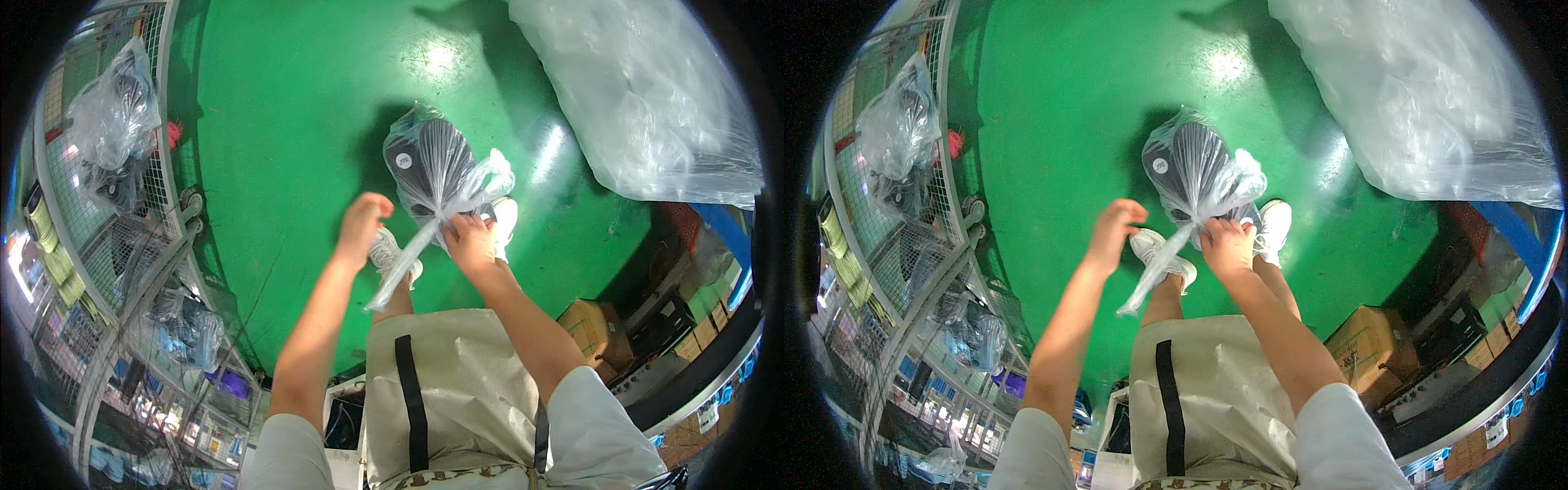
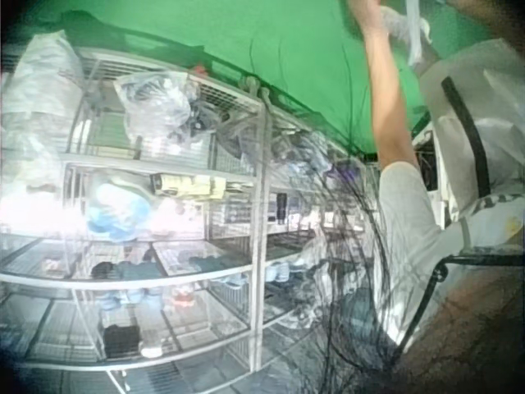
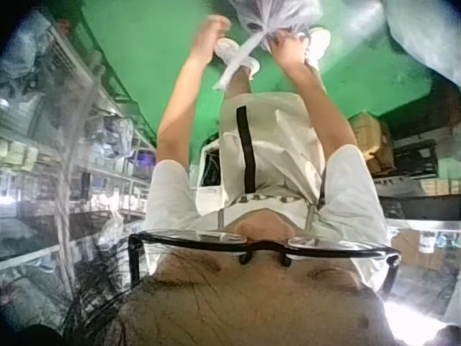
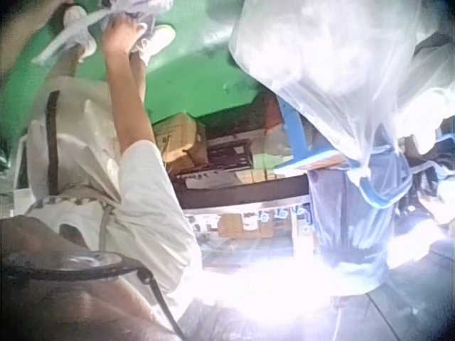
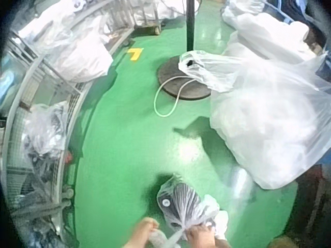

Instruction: The person inserts insoles into sneakers on a conveyor belt, retrieves a bag of insoles from a storage rack, removes them from the plastic packaging, and places insoles into additional sneakers.

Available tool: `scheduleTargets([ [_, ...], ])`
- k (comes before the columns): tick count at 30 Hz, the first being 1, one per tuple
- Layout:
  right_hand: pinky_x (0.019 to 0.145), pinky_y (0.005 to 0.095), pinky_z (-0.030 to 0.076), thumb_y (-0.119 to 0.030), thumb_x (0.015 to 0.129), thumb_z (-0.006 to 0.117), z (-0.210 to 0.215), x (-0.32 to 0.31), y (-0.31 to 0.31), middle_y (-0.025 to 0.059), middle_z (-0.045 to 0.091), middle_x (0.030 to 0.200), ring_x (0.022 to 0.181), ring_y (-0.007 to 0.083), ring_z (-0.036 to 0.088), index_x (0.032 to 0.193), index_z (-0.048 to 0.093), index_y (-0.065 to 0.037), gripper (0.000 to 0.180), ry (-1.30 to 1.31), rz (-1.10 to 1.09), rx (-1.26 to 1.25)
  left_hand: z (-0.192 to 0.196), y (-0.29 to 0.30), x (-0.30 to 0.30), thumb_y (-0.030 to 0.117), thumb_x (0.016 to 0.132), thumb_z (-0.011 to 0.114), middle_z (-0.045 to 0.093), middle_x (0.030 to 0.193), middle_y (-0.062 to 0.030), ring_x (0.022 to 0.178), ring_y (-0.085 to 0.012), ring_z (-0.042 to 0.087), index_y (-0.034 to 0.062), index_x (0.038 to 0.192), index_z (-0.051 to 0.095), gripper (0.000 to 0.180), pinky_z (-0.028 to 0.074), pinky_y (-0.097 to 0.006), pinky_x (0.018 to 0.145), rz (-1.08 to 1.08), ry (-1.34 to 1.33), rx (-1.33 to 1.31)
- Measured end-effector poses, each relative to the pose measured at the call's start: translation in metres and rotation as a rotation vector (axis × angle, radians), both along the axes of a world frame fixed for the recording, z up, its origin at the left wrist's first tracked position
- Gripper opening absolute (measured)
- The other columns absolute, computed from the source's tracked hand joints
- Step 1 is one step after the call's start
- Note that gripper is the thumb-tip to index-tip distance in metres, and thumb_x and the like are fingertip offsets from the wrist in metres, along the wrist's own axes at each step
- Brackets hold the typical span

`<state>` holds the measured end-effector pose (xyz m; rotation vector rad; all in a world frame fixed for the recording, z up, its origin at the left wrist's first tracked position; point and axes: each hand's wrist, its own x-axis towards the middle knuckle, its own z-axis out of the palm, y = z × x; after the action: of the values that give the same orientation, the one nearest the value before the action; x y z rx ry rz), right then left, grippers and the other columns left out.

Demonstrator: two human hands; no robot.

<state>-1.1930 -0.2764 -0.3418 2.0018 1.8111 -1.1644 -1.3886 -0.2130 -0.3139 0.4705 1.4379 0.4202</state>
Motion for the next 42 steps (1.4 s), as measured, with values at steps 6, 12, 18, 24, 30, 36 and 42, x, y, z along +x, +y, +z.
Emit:
scheduleTargets([
  [6,0.079,0.0373,0.031,-0.002,0.067,0.052,0.034,0.046,-0.020,0.0031,0.051,0.073,0.077,0.0199,0.050,0.091,0.058,-0.013,0.026,0.418,0.221,0.240,-0.036,-0.085,0.068,0.006,0.065,0.054,0.043,0.110,-0.0201,0.107,-0.0343,0.039,0.0005,0.110,0.045,0.046,0.032,-0.036,0.091,-0.453,0.267,0.493],
  [12,0.083,0.0370,0.033,-0.012,0.069,0.056,0.032,0.053,-0.034,0.0050,0.052,0.084,0.086,0.0209,0.050,0.092,0.056,-0.013,0.023,0.361,-0.093,-0.084,-0.042,-0.085,0.062,0.015,0.067,0.053,0.051,0.101,-0.0131,0.102,-0.0268,0.045,0.0015,0.095,0.050,0.031,0.034,-0.034,0.088,-0.543,0.113,0.364],
  [18,0.082,0.0371,0.035,-0.019,0.072,0.051,0.020,0.054,-0.016,0.0123,0.055,0.094,0.092,0.0246,0.051,0.099,0.055,-0.014,0.028,0.027,0.678,-0.415,-0.027,-0.098,0.040,0.023,0.067,0.054,0.054,0.103,-0.0160,0.098,-0.0275,0.050,0.0111,0.121,0.042,0.057,0.037,-0.032,0.080,-1.144,0.173,0.149],
  [24,0.071,0.0388,0.043,-0.010,0.070,0.045,0.003,0.024,0.025,0.0176,0.056,0.091,0.085,0.0327,0.054,0.110,0.044,-0.014,0.040,0.216,0.439,-0.638,-0.023,-0.103,0.055,0.028,0.073,0.054,0.049,0.111,-0.0096,0.104,-0.0155,0.043,-0.0007,0.111,0.045,0.048,0.030,-0.025,0.089,-0.229,-0.286,-0.301],
  [30,0.069,0.0355,0.043,-0.015,0.071,0.050,-0.003,0.026,0.060,0.0132,0.057,0.074,0.076,0.0294,0.055,0.092,0.053,-0.005,0.023,0.465,0.341,-0.347,-0.044,-0.115,0.030,0.031,0.071,0.056,0.047,0.116,-0.0129,0.107,-0.0213,0.045,0.0059,0.124,0.034,0.063,0.033,-0.032,0.091,-0.217,-0.139,-0.038],
  [36,0.079,0.0339,0.044,-0.021,0.074,0.049,0.008,0.029,0.094,0.0179,0.057,0.096,0.088,0.0282,0.055,0.095,0.057,-0.006,0.027,0.324,0.091,-0.480,-0.027,-0.108,0.045,0.038,0.070,0.060,0.046,0.118,-0.0134,0.113,-0.0242,0.039,0.0027,0.123,0.034,0.069,0.024,-0.036,0.095,-0.634,0.177,0.132],
  [42,0.064,0.0271,0.045,-0.013,0.078,0.049,-0.015,0.041,0.056,0.0105,0.058,0.089,0.082,0.0163,0.056,0.097,0.054,0.002,0.025,0.703,-0.188,-0.691,-0.019,-0.071,0.032,0.034,0.079,0.052,0.054,0.103,-0.0059,0.095,-0.0144,0.048,0.0035,0.111,0.047,0.044,0.033,-0.028,0.085,0.357,-0.511,-0.183],
])
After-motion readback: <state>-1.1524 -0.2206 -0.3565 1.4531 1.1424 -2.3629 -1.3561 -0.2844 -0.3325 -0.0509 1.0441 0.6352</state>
